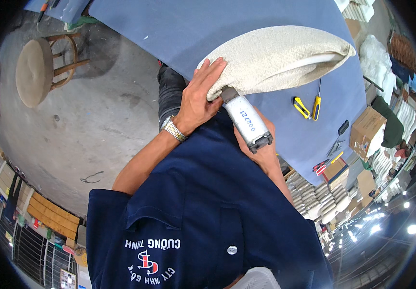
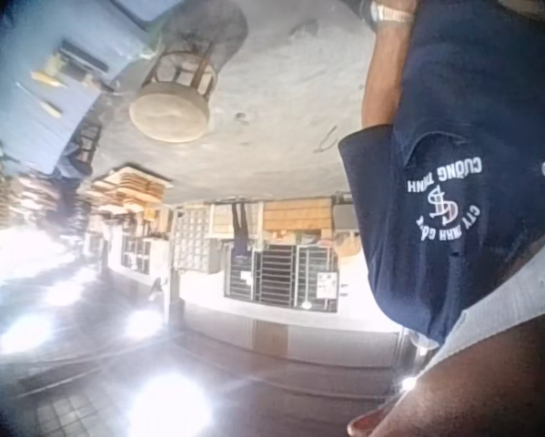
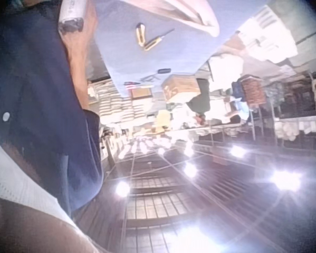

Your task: The person assembles a cushion by folding fabric over a foam insert and securing it with a staple gun. They trim excess fabric with a utility knife and smooth the surface, repeating the process on multiple cushions.

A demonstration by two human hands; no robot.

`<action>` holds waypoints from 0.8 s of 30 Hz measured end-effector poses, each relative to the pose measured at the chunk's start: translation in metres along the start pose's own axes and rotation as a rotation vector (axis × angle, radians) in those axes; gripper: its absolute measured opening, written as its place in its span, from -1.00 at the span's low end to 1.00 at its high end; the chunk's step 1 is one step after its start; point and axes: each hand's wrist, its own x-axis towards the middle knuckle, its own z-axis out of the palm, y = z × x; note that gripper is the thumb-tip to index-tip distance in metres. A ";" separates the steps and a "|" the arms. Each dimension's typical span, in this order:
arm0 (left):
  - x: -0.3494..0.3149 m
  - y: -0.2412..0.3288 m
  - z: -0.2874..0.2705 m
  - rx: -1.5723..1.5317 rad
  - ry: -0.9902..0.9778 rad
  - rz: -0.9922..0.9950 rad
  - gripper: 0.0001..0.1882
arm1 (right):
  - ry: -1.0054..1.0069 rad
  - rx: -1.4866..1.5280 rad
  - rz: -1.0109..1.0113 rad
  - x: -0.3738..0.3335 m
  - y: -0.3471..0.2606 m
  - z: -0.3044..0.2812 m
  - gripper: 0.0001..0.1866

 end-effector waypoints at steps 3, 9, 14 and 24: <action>-0.001 0.000 0.003 -0.021 0.016 -0.021 -0.03 | -0.002 0.028 -0.046 0.004 -0.005 -0.003 -0.58; 0.003 -0.005 -0.004 0.000 0.024 0.034 -0.06 | 0.051 0.062 -0.006 0.010 -0.018 0.004 -0.60; 0.017 -0.010 -0.021 0.071 -0.035 0.051 -0.18 | 0.163 0.078 -0.145 0.018 -0.009 0.014 -0.63; 0.024 0.002 -0.015 0.146 -0.004 0.084 -0.27 | 0.423 0.004 0.303 -0.037 0.125 -0.020 -0.53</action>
